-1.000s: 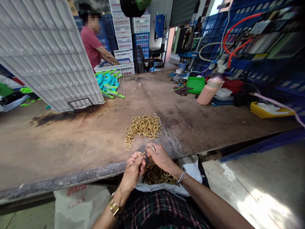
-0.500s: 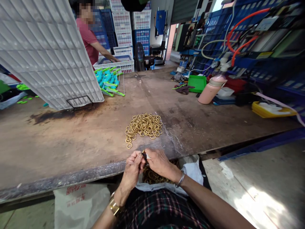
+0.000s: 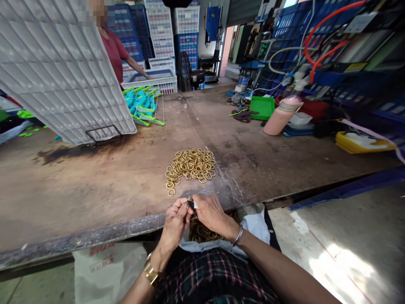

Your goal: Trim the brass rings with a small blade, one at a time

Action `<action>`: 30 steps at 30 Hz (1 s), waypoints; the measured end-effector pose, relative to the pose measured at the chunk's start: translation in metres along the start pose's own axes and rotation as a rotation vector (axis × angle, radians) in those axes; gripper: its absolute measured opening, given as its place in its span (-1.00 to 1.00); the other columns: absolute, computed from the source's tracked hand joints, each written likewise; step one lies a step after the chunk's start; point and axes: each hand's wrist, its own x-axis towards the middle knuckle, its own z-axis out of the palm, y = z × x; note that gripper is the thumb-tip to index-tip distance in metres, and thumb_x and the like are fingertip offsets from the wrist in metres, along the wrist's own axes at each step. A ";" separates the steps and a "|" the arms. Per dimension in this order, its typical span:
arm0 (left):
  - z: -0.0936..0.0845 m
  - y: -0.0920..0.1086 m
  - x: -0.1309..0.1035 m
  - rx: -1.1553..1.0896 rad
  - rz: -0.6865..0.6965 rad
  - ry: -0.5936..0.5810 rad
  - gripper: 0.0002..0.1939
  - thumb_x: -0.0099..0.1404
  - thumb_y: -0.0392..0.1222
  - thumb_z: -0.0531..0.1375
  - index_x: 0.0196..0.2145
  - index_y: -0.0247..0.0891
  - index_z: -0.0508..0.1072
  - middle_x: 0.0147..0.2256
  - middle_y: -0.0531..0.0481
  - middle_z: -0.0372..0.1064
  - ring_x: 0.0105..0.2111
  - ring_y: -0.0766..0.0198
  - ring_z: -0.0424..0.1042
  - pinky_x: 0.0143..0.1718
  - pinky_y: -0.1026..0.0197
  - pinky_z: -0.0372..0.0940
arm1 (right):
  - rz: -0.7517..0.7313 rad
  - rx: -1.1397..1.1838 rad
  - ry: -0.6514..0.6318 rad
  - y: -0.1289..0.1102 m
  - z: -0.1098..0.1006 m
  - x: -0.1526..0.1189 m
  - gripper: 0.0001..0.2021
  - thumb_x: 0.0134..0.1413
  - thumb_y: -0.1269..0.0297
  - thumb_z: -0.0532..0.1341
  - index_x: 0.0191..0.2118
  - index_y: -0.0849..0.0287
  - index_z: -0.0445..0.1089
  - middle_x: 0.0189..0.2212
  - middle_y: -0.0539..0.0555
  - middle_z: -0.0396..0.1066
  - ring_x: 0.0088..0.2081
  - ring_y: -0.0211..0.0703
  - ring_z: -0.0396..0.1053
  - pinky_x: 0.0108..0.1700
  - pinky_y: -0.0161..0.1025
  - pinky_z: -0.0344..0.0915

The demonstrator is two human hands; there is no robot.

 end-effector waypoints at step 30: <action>0.005 0.006 -0.014 0.117 0.014 -0.066 -0.72 0.16 0.03 0.13 -0.44 -0.28 0.31 -0.66 0.16 0.14 -0.73 0.50 -0.02 -0.70 0.38 -0.10 | 0.174 -0.079 -0.003 0.013 -0.004 0.014 -0.76 0.08 0.51 -0.07 -0.17 0.25 0.24 -0.38 0.17 0.42 -0.34 -0.13 0.38 -0.36 -0.30 0.08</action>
